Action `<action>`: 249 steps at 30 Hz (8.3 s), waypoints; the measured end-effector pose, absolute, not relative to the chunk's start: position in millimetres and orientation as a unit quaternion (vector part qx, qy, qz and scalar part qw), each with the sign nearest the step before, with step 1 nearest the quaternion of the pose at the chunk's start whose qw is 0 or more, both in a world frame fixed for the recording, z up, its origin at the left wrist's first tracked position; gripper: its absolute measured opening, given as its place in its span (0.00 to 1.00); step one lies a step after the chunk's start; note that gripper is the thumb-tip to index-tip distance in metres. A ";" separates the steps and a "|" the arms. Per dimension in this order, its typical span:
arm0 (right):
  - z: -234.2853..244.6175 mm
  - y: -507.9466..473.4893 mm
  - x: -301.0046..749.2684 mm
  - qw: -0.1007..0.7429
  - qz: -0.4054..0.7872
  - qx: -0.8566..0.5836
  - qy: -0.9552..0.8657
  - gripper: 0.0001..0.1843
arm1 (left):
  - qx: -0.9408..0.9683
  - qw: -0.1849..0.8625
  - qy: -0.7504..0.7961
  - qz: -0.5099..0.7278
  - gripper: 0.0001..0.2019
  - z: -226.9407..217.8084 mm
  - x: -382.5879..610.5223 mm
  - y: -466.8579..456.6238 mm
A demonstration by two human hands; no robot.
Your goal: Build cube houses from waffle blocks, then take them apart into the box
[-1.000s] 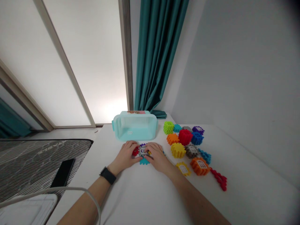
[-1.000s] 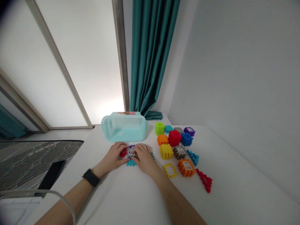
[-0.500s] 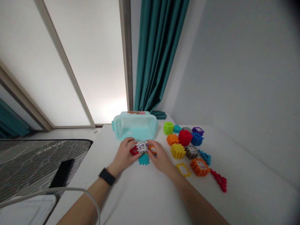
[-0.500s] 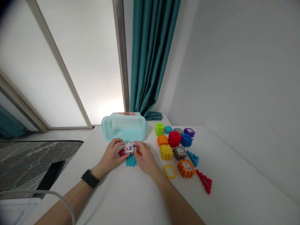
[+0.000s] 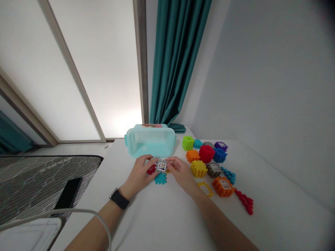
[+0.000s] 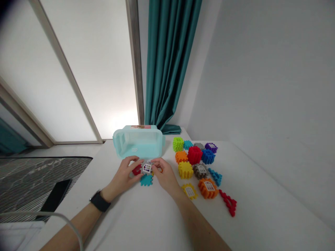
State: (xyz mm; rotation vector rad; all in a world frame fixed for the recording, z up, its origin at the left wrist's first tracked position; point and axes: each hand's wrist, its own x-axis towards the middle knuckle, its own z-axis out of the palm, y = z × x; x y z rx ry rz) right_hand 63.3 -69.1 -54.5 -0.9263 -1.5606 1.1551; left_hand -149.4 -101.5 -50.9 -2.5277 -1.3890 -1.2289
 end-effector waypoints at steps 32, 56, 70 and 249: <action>-41.7 -81.7 62.0 0.504 0.274 -0.374 -0.728 0.09 | -0.763 -0.006 -0.490 -0.421 0.25 -47.0 -146.1 -103.0; -43.5 -80.7 67.2 0.469 0.195 -0.328 -0.797 0.17 | -0.760 -0.039 -0.477 -0.440 0.24 -46.3 -144.9 -105.1; -42.4 -83.3 65.2 0.491 0.173 -0.326 -0.789 0.17 | -0.762 -0.053 -0.454 -0.459 0.23 -44.5 -143.8 -104.0; -32.1 -94.9 51.5 0.415 0.614 -0.339 -0.580 0.17 | -0.826 -0.040 -0.375 -0.418 0.09 -22.8 -156.0 -128.5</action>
